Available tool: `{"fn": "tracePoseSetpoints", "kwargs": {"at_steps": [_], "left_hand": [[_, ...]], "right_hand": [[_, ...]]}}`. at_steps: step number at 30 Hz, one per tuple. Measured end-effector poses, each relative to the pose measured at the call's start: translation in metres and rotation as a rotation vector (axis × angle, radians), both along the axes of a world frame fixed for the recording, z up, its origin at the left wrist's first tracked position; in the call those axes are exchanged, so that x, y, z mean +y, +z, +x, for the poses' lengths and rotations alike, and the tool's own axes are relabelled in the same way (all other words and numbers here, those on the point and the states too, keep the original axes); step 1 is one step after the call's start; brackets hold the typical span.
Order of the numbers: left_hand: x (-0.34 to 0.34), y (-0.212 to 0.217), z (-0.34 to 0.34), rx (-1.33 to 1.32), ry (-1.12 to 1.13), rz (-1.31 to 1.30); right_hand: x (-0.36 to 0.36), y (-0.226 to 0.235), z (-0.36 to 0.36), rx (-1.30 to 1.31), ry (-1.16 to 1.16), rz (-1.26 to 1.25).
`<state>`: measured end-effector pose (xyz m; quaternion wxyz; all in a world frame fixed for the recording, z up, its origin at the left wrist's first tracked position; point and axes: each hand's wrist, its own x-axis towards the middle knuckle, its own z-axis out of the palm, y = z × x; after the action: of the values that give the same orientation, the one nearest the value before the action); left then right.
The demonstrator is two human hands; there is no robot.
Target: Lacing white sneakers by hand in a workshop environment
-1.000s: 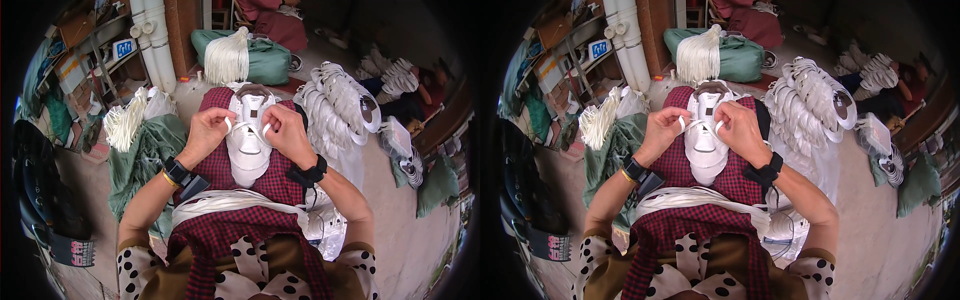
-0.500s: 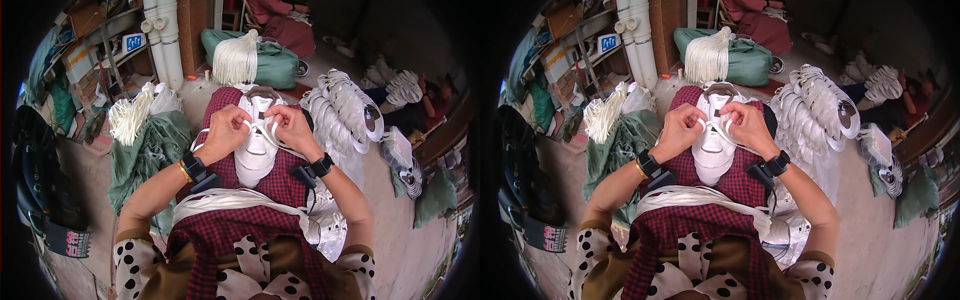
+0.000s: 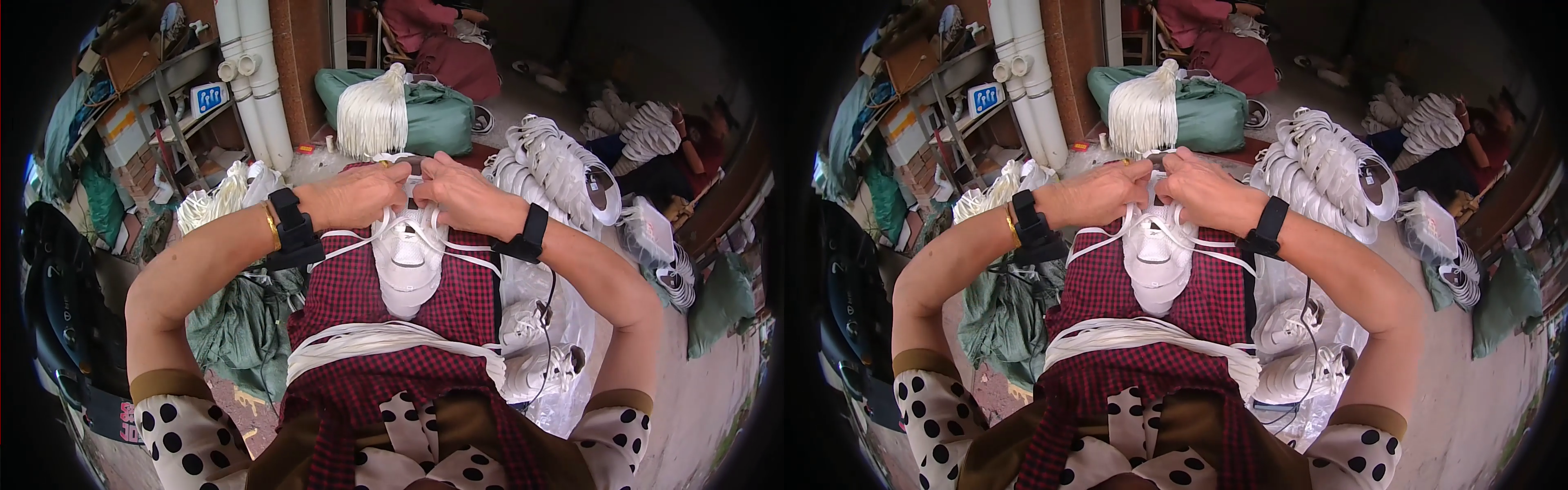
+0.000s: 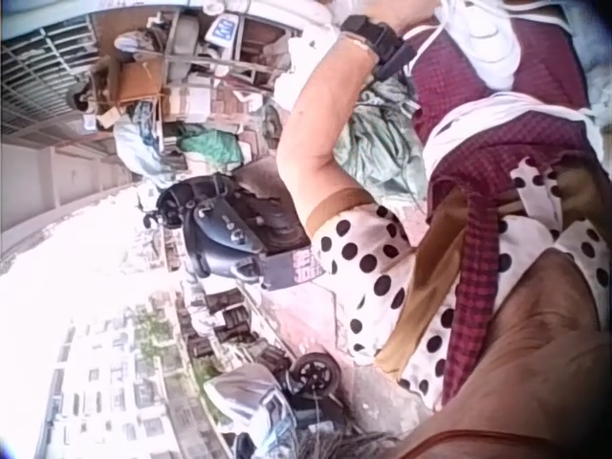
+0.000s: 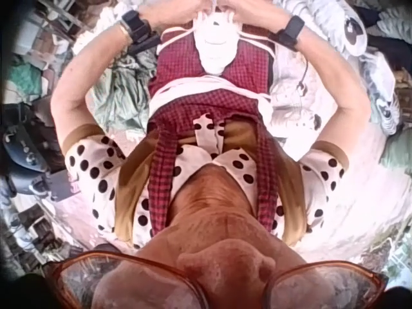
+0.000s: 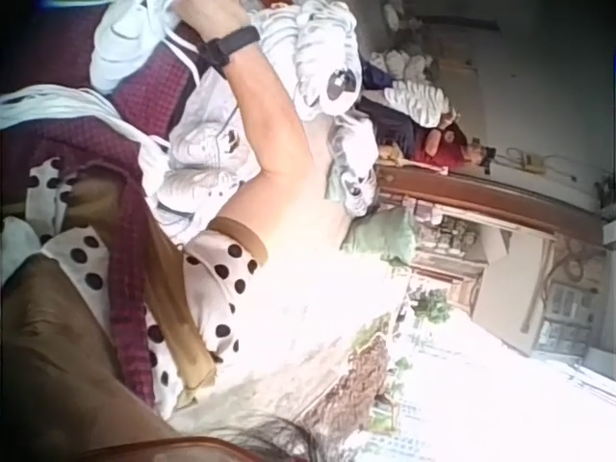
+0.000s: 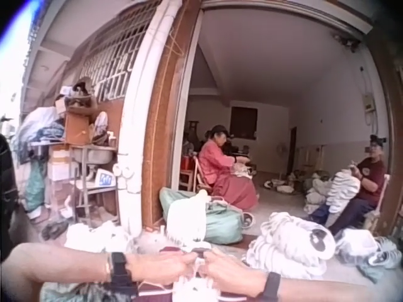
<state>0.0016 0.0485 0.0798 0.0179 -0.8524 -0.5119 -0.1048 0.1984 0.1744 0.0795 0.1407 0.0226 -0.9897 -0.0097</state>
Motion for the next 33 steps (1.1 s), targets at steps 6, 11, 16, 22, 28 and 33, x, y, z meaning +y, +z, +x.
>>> {"fn": "tracePoseSetpoints", "kwargs": {"at_steps": [6,11,16,22,28,33], "left_hand": [[0.016,-0.002,-0.01,0.306,-0.269,0.095],[0.031,0.021,0.002,0.124,-0.052,-0.331],[0.043,0.013,-0.014,0.057,0.003,-0.335],[0.025,0.019,0.008,0.059,0.175,-0.361],[0.029,-0.014,-0.007,-0.278,0.305,-0.488],[0.012,-0.039,-0.009,-0.883,0.403,-0.523]], "right_hand": [[0.014,0.003,-0.006,-0.192,0.153,0.119],[0.031,0.005,-0.012,-0.44,0.052,-0.168],[0.03,0.021,-0.024,-0.568,-0.365,-0.76],[0.002,0.003,-0.02,-0.335,-0.384,-0.485],[0.005,-0.03,-0.029,0.197,-0.322,-1.338],[-0.002,-0.047,-0.018,0.235,-0.22,-1.4]]}}
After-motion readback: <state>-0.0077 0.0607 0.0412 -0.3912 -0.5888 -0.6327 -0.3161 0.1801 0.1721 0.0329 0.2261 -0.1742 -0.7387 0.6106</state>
